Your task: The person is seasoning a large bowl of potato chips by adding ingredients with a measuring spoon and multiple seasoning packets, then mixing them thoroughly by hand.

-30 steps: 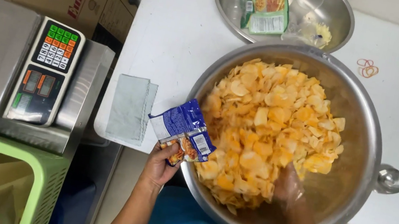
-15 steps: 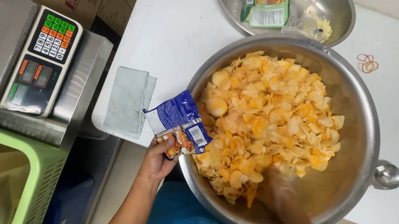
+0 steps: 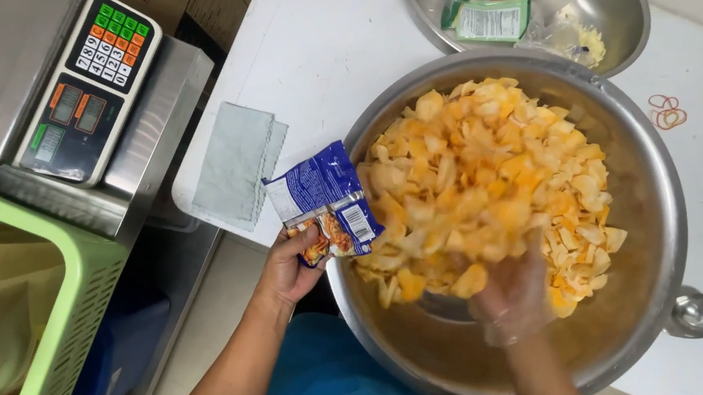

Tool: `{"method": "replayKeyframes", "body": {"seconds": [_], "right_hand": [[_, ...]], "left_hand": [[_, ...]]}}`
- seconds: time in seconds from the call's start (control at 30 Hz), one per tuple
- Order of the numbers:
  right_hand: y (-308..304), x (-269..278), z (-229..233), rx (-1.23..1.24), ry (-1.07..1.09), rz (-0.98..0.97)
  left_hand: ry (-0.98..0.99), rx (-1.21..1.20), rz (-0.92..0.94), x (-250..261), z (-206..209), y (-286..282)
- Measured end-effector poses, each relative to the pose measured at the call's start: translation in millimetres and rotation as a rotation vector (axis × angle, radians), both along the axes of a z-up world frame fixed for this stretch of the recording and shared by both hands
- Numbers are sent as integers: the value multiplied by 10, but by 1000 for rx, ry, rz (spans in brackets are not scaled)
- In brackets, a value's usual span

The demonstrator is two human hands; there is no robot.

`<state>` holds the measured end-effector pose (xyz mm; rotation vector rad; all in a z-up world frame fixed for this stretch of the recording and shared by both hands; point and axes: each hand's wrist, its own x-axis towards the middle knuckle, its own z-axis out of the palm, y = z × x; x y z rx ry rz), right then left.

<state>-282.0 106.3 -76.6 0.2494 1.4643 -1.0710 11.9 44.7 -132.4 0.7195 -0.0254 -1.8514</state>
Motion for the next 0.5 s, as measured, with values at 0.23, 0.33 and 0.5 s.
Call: {"method": "replayKeyframes", "body": {"seconds": [0.23, 0.33, 0.5], "right_hand": [[-692, -419, 330, 0, 635, 692], [-946, -370, -52, 116, 1481, 1233], [-1355, 290, -1348, -282, 1750, 1212]], "left_hand": [[32, -5, 24, -16, 59, -23], [37, -7, 40, -31, 77, -15], [28, -3, 19, -15, -107, 6]]}}
